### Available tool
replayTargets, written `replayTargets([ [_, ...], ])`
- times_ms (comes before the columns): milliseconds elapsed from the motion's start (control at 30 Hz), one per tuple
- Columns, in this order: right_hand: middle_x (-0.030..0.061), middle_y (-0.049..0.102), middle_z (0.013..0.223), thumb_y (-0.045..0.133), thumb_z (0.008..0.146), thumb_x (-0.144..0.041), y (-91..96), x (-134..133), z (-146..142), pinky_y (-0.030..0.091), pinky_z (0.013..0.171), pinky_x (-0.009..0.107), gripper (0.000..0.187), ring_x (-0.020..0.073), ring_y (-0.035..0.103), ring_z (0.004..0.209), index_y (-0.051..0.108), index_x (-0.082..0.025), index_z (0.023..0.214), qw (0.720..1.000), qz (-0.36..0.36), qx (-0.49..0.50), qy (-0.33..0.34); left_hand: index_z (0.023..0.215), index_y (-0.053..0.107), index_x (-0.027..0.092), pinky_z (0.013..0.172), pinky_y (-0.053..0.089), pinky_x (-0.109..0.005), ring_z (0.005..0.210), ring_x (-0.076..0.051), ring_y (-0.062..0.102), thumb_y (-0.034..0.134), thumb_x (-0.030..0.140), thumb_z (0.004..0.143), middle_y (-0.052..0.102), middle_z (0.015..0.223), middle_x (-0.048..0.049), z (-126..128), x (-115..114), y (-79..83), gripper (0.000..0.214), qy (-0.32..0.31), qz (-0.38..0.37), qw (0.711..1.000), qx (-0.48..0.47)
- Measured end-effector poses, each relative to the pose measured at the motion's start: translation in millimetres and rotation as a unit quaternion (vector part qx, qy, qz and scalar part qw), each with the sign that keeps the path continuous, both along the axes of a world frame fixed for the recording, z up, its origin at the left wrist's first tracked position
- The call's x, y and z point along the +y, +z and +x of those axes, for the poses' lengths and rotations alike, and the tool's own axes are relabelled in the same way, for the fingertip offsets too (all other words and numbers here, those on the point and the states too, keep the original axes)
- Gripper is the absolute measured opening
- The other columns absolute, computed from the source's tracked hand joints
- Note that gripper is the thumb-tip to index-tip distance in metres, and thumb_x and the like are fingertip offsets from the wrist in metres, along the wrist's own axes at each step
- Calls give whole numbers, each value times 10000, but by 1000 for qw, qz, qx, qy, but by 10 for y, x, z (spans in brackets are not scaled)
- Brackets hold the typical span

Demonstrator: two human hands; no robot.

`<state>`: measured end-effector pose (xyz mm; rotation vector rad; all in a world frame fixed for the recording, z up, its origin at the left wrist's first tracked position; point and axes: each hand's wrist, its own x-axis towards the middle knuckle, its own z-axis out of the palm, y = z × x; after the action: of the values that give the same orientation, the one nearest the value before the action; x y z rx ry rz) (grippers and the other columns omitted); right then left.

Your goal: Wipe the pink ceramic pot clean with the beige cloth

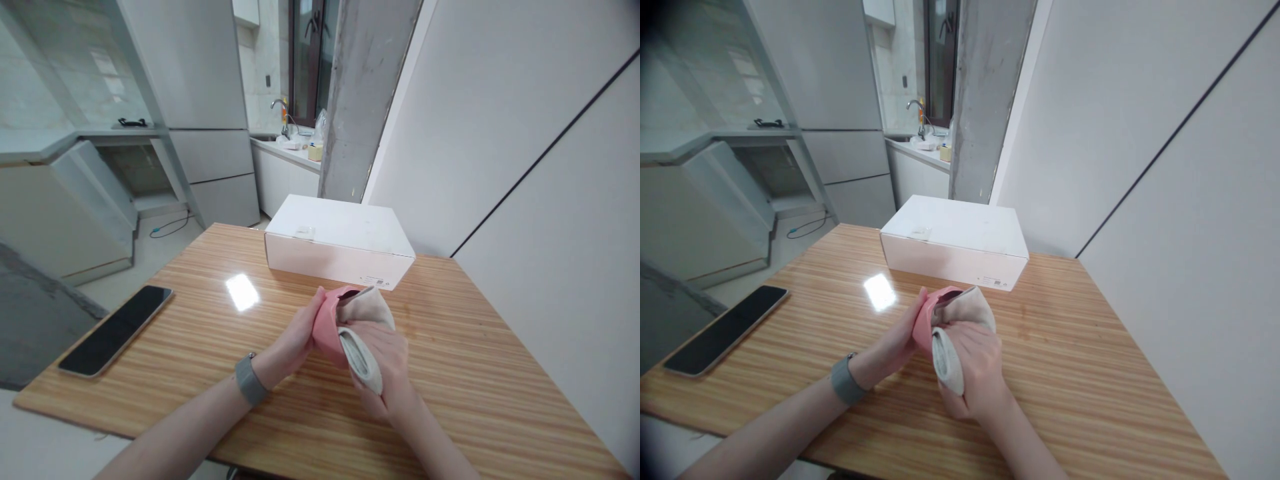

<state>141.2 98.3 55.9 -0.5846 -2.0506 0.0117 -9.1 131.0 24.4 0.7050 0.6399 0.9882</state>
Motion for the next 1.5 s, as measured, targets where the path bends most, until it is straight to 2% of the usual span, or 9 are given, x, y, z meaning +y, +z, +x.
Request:
replayTargets([
  [233,63,699,681,448,768,-173,-93,27,21,558,632,374,179,226,689,625,613,-196,833,997,18,26,-72,1322,580,164,1099,330,-371,1320,-247,477,416,552,953,592,1366,-97,18,-35,13,560,-100,29,991,-85],
  [433,71,702,722,444,787,-147,-142,-14,19,523,630,382,221,232,682,643,622,-194,910,989,53,58,-124,1102,706,114,1024,385,-344,1150,-242,595,587,332,895,695,1183,-118,-29,-76,35,323,-135,53,982,-120],
  [500,70,703,725,449,785,-143,-139,-15,22,525,638,390,226,237,683,649,622,-200,919,989,48,61,-124,1139,690,110,976,414,-342,1136,-259,601,633,313,864,692,1179,-134,-41,-87,69,347,-137,79,982,-107],
  [667,77,718,742,452,770,-169,-86,25,36,563,653,387,235,243,707,660,620,-198,932,996,36,39,-73,1304,596,176,911,440,-315,1203,-259,560,559,475,912,612,1327,-123,-48,-47,81,494,-94,68,993,-31],
  [867,65,713,709,470,758,-205,-72,46,40,578,669,357,216,226,704,618,612,-193,920,999,8,3,-43,1272,626,199,757,468,-289,1046,-253,632,470,700,848,706,1148,-108,-36,22,-60,675,-63,-33,996,58],
  [1000,52,686,681,474,764,-175,-139,44,39,559,642,365,178,225,682,613,616,-204,868,994,28,44,-91,1262,630,201,857,451,-320,1064,-243,616,539,574,883,689,1179,-107,-27,-68,48,540,-92,30,995,23],
  [1167,20,603,581,454,822,-185,-217,22,29,454,486,311,170,185,578,500,563,-215,695,978,-40,139,-149,1121,688,128,941,414,-329,1043,-230,606,731,306,798,692,1118,-122,-1,-144,136,372,-111,101,989,-12],
  [1367,40,637,633,459,811,-200,-170,-5,-13,483,527,329,158,204,613,552,596,-206,732,985,-28,113,-125,1082,705,127,952,412,-349,1054,-259,607,728,439,787,700,1116,-125,35,-117,14,430,-51,125,991,26],
  [1500,73,686,723,452,809,-208,-133,19,2,545,612,367,161,234,676,649,613,-198,820,993,-19,69,-99,995,729,118,908,436,-345,1027,-268,623,658,568,800,718,1060,-127,39,-82,-42,495,0,80,996,41],
])
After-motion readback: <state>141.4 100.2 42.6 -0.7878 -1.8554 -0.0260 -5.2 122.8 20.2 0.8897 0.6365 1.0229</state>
